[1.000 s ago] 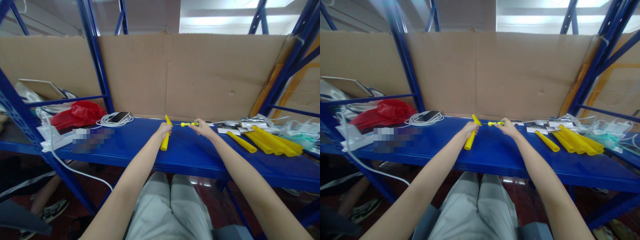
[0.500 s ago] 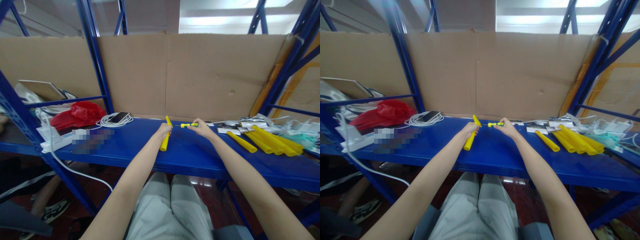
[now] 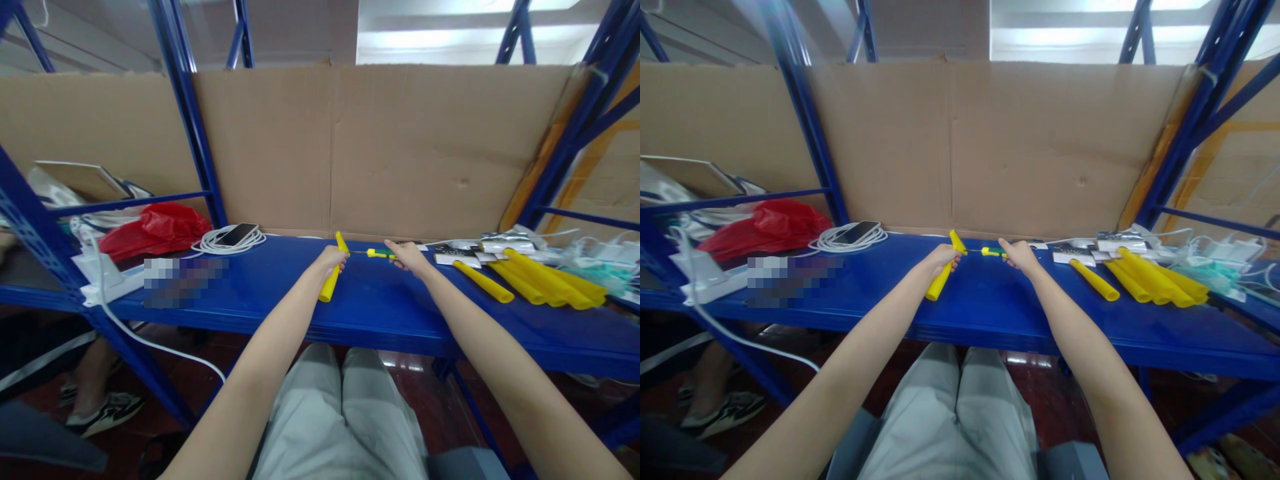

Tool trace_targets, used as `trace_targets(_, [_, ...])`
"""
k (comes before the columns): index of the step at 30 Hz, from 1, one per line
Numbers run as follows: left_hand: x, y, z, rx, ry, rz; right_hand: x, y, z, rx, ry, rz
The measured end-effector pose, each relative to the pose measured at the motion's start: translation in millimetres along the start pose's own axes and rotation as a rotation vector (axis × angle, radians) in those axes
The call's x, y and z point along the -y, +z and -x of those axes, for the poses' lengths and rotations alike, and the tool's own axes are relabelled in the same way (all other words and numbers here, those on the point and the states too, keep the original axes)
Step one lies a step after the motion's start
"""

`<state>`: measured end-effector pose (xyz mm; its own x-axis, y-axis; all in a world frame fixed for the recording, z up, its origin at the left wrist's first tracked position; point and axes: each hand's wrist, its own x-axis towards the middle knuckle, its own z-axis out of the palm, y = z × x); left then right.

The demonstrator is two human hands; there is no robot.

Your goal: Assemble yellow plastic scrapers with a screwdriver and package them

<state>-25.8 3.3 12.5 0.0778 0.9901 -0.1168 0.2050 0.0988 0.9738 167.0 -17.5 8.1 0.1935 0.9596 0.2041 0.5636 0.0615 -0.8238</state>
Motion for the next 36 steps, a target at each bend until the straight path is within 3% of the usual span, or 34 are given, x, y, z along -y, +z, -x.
trace_targets(4, [0, -1, -3, -0.012, -0.002, 0.022, 3, -1, 2, 0.066, 0.057, -0.103])
trace_targets(11, [1, -1, -4, -0.03, -0.001, 0.087, 11, -13, 3, 0.328, 0.137, -0.343])
trace_targets(15, [2, -1, -4, -0.027, -0.001, 0.118, 11, -14, 2, 0.296, 0.086, -0.405])
trace_targets(22, [1, -3, -5, -0.047, -0.017, 0.137, 13, -8, 5, 0.108, 0.012, -0.347])
trace_targets(36, [1, -2, -4, -0.041, -0.017, 0.163, 15, -13, 6, 0.139, -0.001, -0.485])
